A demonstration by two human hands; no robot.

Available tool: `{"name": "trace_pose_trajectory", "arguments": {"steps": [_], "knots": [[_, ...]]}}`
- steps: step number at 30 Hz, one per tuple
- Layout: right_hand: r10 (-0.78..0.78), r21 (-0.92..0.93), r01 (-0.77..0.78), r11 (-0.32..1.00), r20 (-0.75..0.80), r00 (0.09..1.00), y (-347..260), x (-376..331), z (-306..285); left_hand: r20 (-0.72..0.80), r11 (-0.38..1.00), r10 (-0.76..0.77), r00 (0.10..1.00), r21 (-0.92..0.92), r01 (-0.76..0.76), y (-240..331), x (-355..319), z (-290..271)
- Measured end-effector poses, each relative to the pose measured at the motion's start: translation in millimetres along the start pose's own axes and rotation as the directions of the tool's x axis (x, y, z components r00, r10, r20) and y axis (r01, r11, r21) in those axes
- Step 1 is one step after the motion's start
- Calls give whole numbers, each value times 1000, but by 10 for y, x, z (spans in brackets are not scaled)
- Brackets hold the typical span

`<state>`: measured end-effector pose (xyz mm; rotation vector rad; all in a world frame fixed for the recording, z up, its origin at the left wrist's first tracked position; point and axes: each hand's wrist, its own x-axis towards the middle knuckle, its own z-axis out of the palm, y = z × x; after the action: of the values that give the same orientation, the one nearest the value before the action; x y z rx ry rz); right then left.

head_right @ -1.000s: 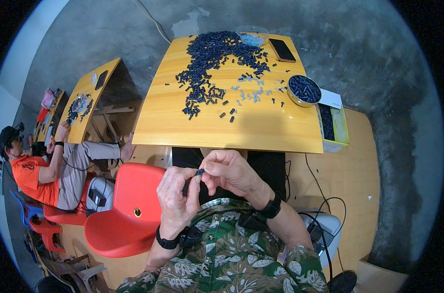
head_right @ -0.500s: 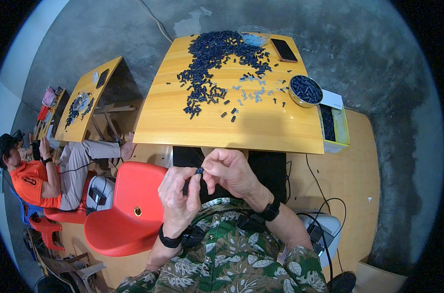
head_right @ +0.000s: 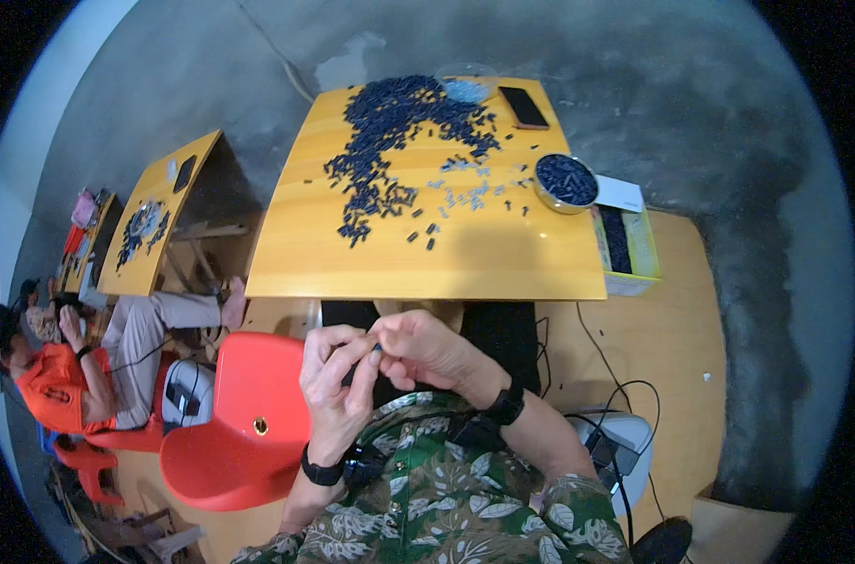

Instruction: Manually picking and sorting small black and grey plastic pins from a pile into a separate collection on a table.

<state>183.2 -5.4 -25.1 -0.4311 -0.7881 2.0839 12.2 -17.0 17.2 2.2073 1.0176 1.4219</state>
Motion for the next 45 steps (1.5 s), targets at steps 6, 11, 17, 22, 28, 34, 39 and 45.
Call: {"name": "trace_pose_trajectory", "arguments": {"steps": [6,11,17,22,28,34,39,45], "knots": [[-2,48,1,999,18,1000,41,2,118,56,996,65,996,49,-68,26,7,-59],[-112,-5,112,994,25,993,114,-21,158,80,991,131,988,1,-132,33,29,-34],[-139,39,140,989,-29,990,195,8,186,48,992,124,991,13,-125,14,3,-16],[-99,112,102,988,-36,994,192,27,210,55,994,106,993,-21,-105,-6,-16,-3],[-347,-567,93,818,-358,867,-353,-109,112,29,997,-27,999,70,24,-1,-36,12],[-970,-970,-165,177,-201,140,-1265,-589,-966,-19,993,-92,996,66,93,-88,-83,-37],[-987,-852,-523,11,-94,132,-1596,-929,-1211,-12,994,-98,995,48,99,-49,-71,7],[-961,-860,-500,-104,-42,273,-1541,-932,-1443,-28,987,-138,990,77,140,-18,-67,-44]]}}
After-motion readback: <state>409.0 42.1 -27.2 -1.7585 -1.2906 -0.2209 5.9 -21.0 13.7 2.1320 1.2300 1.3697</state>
